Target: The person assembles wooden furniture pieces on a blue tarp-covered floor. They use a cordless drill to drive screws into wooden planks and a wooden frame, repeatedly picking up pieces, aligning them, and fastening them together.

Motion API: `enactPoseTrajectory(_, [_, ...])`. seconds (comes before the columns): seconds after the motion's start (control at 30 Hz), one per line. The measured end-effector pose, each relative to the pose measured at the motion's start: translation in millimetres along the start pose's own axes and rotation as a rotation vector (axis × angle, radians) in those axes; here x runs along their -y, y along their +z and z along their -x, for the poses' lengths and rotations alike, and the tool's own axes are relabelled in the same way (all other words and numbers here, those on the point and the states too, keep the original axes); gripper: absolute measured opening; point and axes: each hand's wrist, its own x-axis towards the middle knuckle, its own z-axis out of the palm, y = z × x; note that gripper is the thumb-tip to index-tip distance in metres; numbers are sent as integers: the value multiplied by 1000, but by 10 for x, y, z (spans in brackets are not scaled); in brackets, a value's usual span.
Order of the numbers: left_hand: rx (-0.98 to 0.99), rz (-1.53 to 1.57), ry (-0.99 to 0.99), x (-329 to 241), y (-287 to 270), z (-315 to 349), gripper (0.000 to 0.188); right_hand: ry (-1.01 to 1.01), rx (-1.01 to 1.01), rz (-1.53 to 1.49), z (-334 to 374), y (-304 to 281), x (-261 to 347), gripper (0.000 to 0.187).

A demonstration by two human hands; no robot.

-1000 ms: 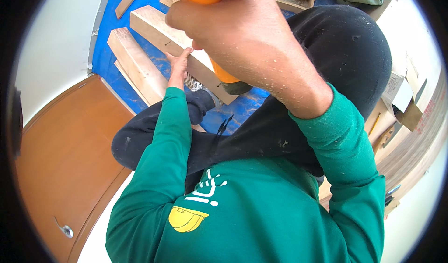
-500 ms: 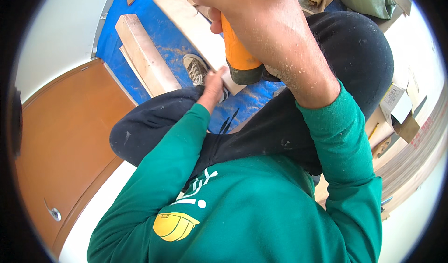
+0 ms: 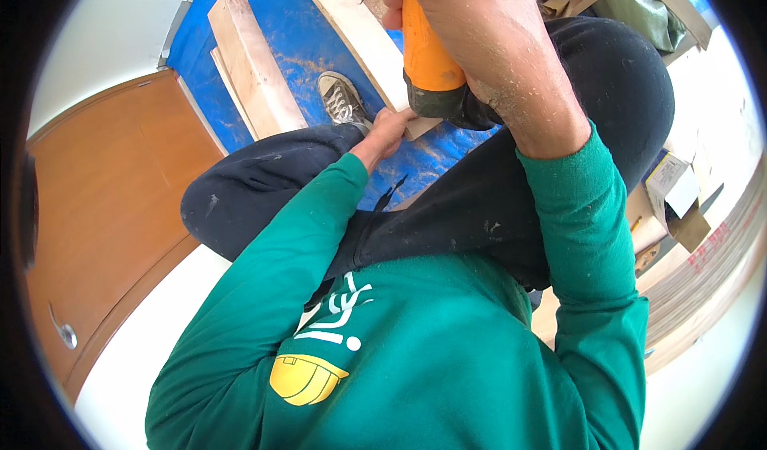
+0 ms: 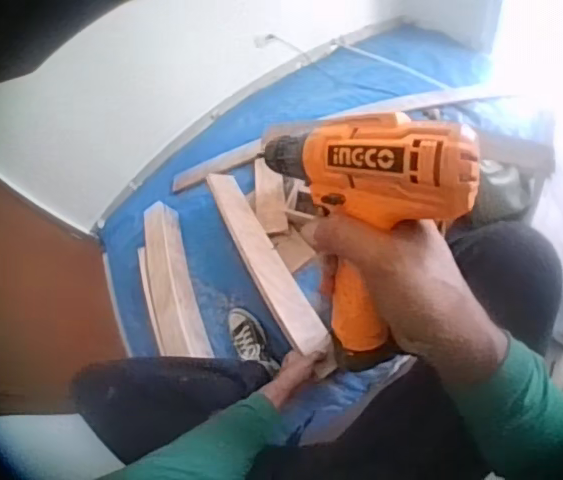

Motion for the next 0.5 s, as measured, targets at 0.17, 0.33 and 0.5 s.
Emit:
enactPoseTrajectory(0.17, [154,223,-119,-16,-219,79,43,-32,43,61,29,-23,67,20])
enactPoseTrajectory(0.33, [278,469,-239,179,-851,263,44,-28,121,57,-6,19,94,19])
enactPoseTrajectory(0.5, [134,578,-191,108,-1462,86,53,81,67,108,7,101,171,21])
